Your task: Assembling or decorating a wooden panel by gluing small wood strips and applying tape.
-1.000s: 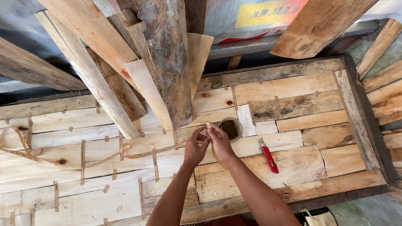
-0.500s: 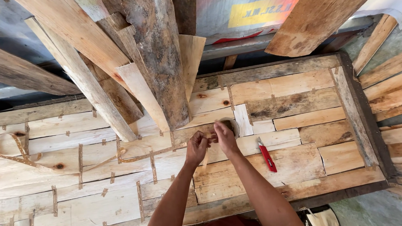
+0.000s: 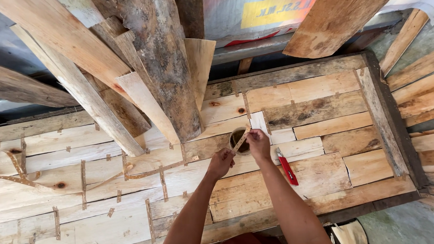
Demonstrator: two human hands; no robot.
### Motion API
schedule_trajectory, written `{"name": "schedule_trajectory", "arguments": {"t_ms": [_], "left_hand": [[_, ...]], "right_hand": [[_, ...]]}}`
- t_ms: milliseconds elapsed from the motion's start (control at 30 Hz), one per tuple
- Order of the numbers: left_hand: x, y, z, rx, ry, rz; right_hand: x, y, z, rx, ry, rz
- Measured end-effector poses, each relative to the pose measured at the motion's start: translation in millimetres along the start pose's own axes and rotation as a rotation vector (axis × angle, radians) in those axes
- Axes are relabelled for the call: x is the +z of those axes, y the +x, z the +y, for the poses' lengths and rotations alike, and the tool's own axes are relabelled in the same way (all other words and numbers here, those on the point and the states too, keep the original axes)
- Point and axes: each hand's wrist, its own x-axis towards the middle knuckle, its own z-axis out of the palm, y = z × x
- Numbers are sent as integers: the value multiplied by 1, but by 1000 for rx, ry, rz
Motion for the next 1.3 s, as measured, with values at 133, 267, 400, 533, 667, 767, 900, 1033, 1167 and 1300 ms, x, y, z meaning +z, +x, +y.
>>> {"name": "schedule_trajectory", "arguments": {"t_ms": [133, 267, 400, 533, 667, 767, 900, 1033, 1167, 1300], "left_hand": [[4, 9, -8, -8, 15, 11], [15, 20, -6, -95, 131, 140], [19, 22, 15, -155, 369, 303], [19, 23, 22, -218, 450, 338], [19, 26, 26, -253, 454, 358], [18, 27, 29, -251, 467, 351], [13, 18, 39, -230, 467, 302], [15, 23, 25, -206, 459, 321], [17, 27, 28, -239, 474, 327], [16, 24, 35, -267, 468, 303]], "right_hand": [[-11, 31, 21, -124, -81, 101], [-14, 21, 2, -42, -248, 124], [-9, 15, 15, 89, -350, 4], [3, 5, 14, 31, -431, -21], [11, -4, -6, 66, -636, 66], [14, -7, -12, 79, -672, 95], [14, -5, 2, 13, -680, 73], [15, -13, -14, -10, -669, 75], [14, -12, -18, 79, -660, 74], [16, -8, -10, 88, -689, 87]]}}
